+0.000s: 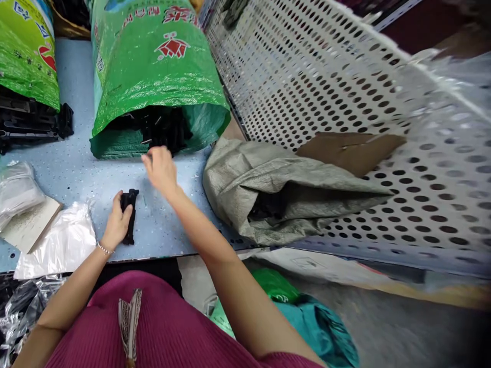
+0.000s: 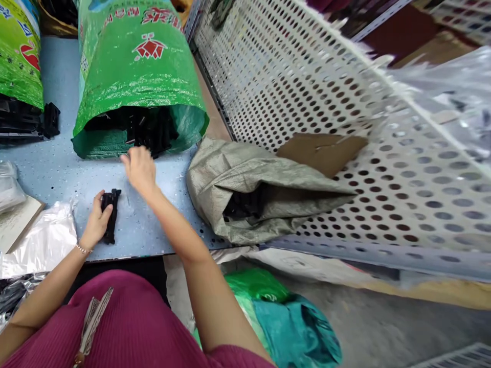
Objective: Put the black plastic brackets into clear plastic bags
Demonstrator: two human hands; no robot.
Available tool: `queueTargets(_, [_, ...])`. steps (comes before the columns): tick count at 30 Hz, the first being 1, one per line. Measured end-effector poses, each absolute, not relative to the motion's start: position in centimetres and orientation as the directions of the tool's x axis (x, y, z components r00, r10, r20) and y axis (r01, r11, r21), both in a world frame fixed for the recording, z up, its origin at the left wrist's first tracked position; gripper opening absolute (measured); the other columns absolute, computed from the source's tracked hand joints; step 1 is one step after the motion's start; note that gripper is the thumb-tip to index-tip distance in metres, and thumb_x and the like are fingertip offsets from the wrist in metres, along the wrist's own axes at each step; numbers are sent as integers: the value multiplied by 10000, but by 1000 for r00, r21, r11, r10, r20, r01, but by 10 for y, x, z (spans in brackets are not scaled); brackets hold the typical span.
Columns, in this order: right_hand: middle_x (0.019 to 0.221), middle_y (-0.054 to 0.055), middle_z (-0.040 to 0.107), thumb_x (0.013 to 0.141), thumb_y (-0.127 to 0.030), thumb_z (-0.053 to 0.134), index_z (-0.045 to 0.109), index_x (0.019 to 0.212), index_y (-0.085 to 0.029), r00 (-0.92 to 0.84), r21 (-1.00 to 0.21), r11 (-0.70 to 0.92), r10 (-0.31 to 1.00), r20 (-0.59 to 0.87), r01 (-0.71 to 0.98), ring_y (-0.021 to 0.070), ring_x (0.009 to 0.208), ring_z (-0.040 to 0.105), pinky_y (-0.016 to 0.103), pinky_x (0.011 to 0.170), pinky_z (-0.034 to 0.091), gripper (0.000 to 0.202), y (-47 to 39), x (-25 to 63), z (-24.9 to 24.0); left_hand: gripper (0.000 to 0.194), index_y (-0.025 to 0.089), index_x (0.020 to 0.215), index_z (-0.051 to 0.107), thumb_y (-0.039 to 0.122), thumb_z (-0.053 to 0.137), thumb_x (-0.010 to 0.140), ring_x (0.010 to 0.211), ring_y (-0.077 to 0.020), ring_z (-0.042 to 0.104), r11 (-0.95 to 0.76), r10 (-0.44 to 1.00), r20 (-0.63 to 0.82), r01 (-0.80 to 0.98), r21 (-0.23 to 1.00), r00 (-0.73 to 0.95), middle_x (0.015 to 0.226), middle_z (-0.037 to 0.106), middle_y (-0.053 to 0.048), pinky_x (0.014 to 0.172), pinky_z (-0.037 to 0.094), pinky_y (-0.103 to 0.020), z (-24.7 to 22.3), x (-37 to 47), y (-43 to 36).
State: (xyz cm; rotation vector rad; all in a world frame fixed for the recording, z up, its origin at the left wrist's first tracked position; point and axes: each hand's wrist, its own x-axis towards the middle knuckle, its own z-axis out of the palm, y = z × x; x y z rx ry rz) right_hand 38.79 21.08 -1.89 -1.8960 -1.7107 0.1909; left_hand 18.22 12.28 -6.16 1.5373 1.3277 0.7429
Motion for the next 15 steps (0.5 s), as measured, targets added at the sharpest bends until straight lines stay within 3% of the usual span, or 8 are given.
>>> queueTargets(2, [1241,251,580,1052,-559,386,586,1277,-91,339,-468,-176,895,290,866,371,1117,553,476,877,458,556,254,412,-24,513,174,1490,451,364,440,1014,1421,-325,457,-94,976,-26,527,845,216,1496,495,-199,1206,348,-561,-71,184,116])
queueTargets(4, [1298,299,527,1017,-565,470,525,1390,-46,341,-422,-204,898,280,883,423,1170,505,552,918,438,641,280,423,-31,465,159,1430,529,323,429,1007,1465,-330,384,-158,977,36,603,782,210,1515,465,-207,1231,303,-562,-76,186,114])
queueTargets(7, [1348,280,494,976,-509,590,454,1511,-104,187,-305,-92,936,298,948,437,1216,454,598,989,374,684,296,417,-38,481,191,1456,523,315,459,996,1445,-337,393,-153,974,0,660,736,225,1526,458,-189,1207,320,-576,-75,188,117])
queueTargets(10, [1325,235,530,975,-417,620,497,1508,-172,50,-225,14,960,275,974,402,1195,468,570,1009,359,599,308,409,-37,529,233,1493,488,330,522,974,1436,-346,402,-140,969,-41,675,724,245,1540,461,-162,1194,322,-591,-69,186,119])
queueTargets(12, [1303,227,559,1008,-379,561,554,1466,-163,45,-252,24,963,265,967,383,1176,500,547,1013,374,507,313,410,-31,532,235,1488,491,348,541,970,1443,-334,403,-163,968,-5,642,749,251,1522,480,-159,1210,315,-574,-64,182,121])
queueTargets(15, [1302,204,594,1058,-423,427,543,1481,-184,144,-427,2,940,309,904,364,1167,563,514,1016,421,500,298,408,-20,483,229,1432,542,429,529,992,1424,-296,449,-170,974,63,516,839,218,1469,528,-154,1221,339,-518,-55,175,126])
